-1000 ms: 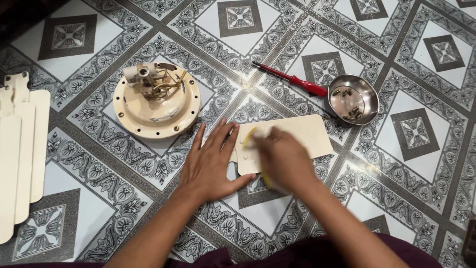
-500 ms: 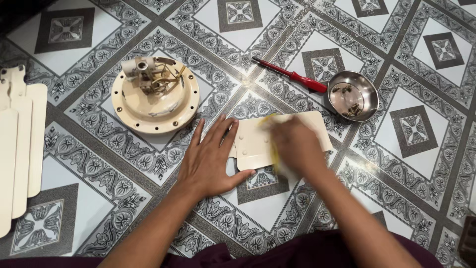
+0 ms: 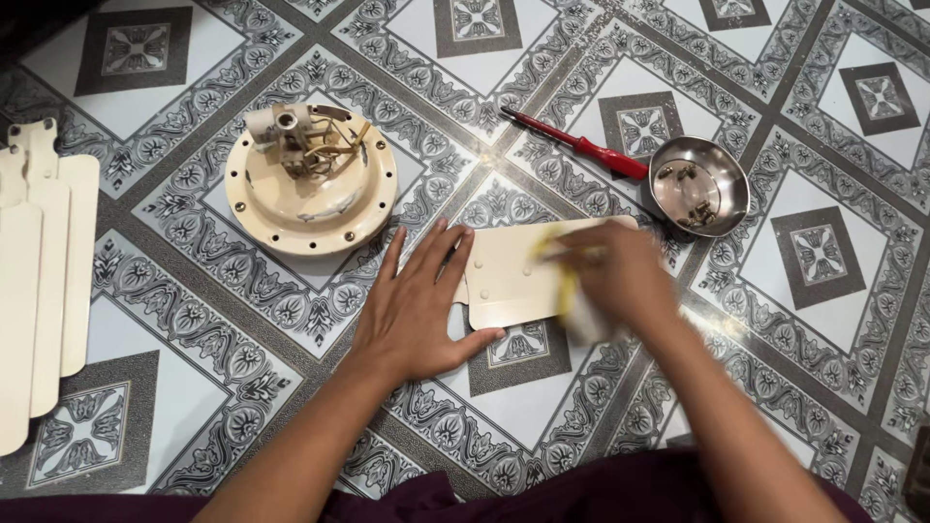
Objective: The person sits on the floor and uses a red screwdriver to tighten screws on a ceiling fan motor housing. They then wipe a fan blade with a yellow cloth.
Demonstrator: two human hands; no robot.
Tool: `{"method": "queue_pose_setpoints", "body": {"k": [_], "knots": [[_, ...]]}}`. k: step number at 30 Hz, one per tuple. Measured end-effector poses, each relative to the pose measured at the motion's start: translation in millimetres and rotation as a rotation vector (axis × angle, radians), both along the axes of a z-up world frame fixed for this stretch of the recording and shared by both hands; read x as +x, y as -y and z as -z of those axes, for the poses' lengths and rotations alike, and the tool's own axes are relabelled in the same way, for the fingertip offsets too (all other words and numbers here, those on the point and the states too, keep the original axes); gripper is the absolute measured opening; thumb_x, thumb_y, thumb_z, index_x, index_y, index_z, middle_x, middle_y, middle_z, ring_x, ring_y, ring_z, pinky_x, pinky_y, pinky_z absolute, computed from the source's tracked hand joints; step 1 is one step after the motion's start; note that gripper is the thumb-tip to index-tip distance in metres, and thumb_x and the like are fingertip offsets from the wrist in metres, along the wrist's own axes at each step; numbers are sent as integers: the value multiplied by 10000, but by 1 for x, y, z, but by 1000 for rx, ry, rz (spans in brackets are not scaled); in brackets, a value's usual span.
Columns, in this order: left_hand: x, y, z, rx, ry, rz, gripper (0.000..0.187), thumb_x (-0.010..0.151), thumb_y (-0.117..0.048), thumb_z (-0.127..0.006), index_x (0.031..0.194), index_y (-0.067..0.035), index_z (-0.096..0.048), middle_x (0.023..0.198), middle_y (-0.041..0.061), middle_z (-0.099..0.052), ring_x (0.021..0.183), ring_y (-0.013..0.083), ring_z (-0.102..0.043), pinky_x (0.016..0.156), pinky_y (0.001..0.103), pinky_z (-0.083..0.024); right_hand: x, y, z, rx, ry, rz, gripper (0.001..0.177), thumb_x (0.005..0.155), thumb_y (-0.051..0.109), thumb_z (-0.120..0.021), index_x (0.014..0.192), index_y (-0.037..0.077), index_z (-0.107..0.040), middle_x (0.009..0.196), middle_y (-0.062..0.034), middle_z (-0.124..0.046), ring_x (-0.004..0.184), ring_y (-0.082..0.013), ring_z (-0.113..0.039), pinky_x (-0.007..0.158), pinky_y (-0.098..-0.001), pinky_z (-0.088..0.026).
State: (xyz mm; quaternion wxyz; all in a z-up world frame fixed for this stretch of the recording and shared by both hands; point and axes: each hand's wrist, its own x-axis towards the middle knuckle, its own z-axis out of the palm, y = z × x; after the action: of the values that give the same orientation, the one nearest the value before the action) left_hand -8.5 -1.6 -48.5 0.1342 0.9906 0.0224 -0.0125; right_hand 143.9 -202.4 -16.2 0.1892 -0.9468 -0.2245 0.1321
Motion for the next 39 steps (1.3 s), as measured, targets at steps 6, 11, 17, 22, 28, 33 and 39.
{"method": "queue_pose_setpoints", "body": {"k": [6, 11, 17, 22, 28, 33, 39], "knots": [[2, 1, -4, 25, -63, -5, 1165, 745, -792, -546, 1604, -84, -202, 1679, 94, -217, 1531, 205, -86, 1229, 498, 16, -4, 13, 4, -146, 341, 78, 272, 916, 125, -711, 1158, 204, -806, 1068, -150, -696, 859, -333, -704, 764, -459, -551], [-3, -1, -1, -9, 15, -12, 1154, 753, -787, -540, 1589, -69, -197, 1640, 97, -228, 1538, 206, -99, 1245, 495, 5, -36, -11, 25, 136, -5, -476, 239, 813, 121, -763, 1027, 207, -828, 981, -83, -733, 904, -254, -719, 826, -386, -579], [2, -1, 0, 19, -83, -19, 1163, 731, -806, -516, 1588, -102, -168, 1641, 68, -195, 1537, 170, -72, 1237, 486, 31, 18, 39, -11, -23, -39, 72, 313, 768, -59, -726, 983, 147, -824, 1150, -58, -736, 976, -186, -725, 872, -315, -597], [2, 1, -1, 41, -51, -4, 1141, 750, -794, -525, 1567, -74, -184, 1638, 83, -207, 1536, 186, -73, 1234, 489, 26, -13, 14, 7, 112, 315, -209, 185, 788, 65, -715, 958, 13, -767, 1129, -166, -705, 941, -343, -692, 831, -450, -551], [0, 1, 0, 17, -18, -14, 1138, 757, -794, -538, 1573, -77, -196, 1636, 82, -222, 1538, 194, -88, 1242, 486, 14, -25, 1, 4, -64, -21, -391, 252, 891, 325, -766, 877, 75, -797, 877, -96, -759, 768, -263, -718, 748, -418, -587], [0, 2, 0, 8, -56, -31, 1147, 735, -798, -542, 1573, -102, -184, 1635, 69, -210, 1534, 178, -83, 1238, 470, 31, 3, 52, -17, 15, 139, -58, 266, 783, 173, -830, 1008, 57, -746, 995, -102, -752, 811, -248, -757, 745, -385, -619], [-1, 2, -3, 53, -39, -31, 1140, 744, -791, -568, 1568, -91, -208, 1629, 68, -246, 1537, 181, -91, 1243, 508, 54, -41, 9, 1, -13, 145, -100, 483, 781, -5, -728, 1245, 91, -636, 1296, -180, -547, 915, -348, -715, 779, -435, -596]]}}
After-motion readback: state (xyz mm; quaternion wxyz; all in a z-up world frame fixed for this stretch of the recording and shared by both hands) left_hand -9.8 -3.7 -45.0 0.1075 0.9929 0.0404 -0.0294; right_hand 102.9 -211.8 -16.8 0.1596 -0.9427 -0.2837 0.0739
